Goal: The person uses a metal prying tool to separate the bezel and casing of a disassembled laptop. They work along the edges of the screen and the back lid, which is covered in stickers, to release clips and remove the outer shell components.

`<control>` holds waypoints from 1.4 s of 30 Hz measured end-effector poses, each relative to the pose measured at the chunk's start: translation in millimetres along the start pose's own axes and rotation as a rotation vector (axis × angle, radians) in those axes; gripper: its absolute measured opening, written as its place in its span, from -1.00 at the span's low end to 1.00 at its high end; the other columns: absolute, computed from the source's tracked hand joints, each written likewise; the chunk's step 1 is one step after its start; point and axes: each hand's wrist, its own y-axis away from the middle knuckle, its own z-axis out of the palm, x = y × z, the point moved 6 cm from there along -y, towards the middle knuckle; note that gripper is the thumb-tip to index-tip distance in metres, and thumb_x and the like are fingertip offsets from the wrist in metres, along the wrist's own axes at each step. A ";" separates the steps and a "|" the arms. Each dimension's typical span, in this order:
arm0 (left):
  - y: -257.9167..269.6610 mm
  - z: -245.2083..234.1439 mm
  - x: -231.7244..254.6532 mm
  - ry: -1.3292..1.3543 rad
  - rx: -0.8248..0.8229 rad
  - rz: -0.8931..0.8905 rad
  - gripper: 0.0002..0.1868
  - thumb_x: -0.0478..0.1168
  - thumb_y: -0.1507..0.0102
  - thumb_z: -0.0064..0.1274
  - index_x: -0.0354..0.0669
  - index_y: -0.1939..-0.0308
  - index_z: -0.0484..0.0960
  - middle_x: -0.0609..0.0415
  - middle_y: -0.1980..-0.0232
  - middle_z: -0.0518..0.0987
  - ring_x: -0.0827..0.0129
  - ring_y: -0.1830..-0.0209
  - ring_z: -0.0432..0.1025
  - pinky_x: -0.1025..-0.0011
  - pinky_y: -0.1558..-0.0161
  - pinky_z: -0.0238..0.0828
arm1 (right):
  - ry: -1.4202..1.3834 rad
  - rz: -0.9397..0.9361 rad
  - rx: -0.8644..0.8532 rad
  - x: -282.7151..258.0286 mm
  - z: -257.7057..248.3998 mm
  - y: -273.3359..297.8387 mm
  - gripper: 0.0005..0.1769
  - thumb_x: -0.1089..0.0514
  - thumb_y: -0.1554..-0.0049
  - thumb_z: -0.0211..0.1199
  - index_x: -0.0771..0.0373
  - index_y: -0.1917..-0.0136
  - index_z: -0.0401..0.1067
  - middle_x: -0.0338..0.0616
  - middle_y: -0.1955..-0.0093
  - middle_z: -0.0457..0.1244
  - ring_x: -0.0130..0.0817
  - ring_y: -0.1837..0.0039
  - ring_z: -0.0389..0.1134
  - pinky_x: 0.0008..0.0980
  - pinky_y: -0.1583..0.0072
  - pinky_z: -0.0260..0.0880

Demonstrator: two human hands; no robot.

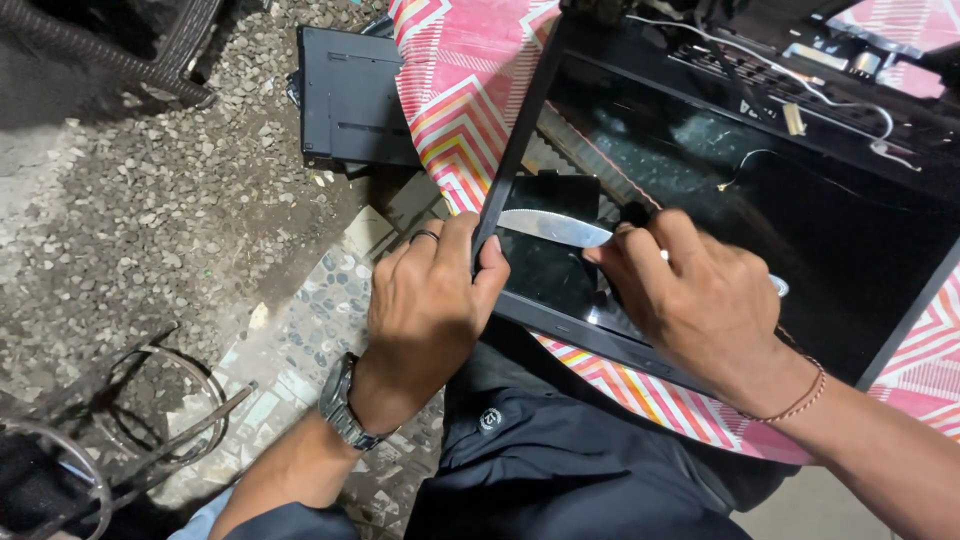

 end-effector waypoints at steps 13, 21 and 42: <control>-6.5 5.3 26.8 -0.755 -0.004 0.104 -0.76 -0.17 -0.40 -0.01 0.15 0.36 0.36 0.32 0.49 0.29 0.51 0.54 0.35 0.47 0.52 0.31 | 0.068 -0.045 -0.054 -3.1 6.4 2.6 -0.48 -0.24 -0.51 0.07 0.05 0.20 0.21 -0.31 0.25 0.05 -0.46 0.34 0.25 -0.39 0.41 0.06; -4.5 18.6 14.3 -0.426 -0.177 0.091 -0.76 -0.21 -0.37 0.02 -0.34 0.00 0.58 0.01 0.50 0.46 0.10 0.56 0.46 0.17 0.55 0.39 | -0.018 -0.008 0.010 5.2 -4.0 -1.4 -0.51 -0.24 -0.49 0.07 0.05 0.19 0.24 -0.28 0.21 0.09 -0.47 0.39 0.20 -0.38 0.42 0.06; -85.0 19.0 -2.4 -0.072 -0.094 0.035 -0.56 -0.05 -0.40 0.02 -0.33 -0.21 0.57 -0.29 0.18 0.55 -0.31 0.32 0.46 -0.17 0.33 0.38 | -0.307 0.390 -0.424 50.4 -2.2 -32.5 -0.51 0.24 -0.30 -0.09 0.07 -0.48 0.22 0.04 -0.01 0.08 0.23 0.31 0.38 0.18 0.41 0.44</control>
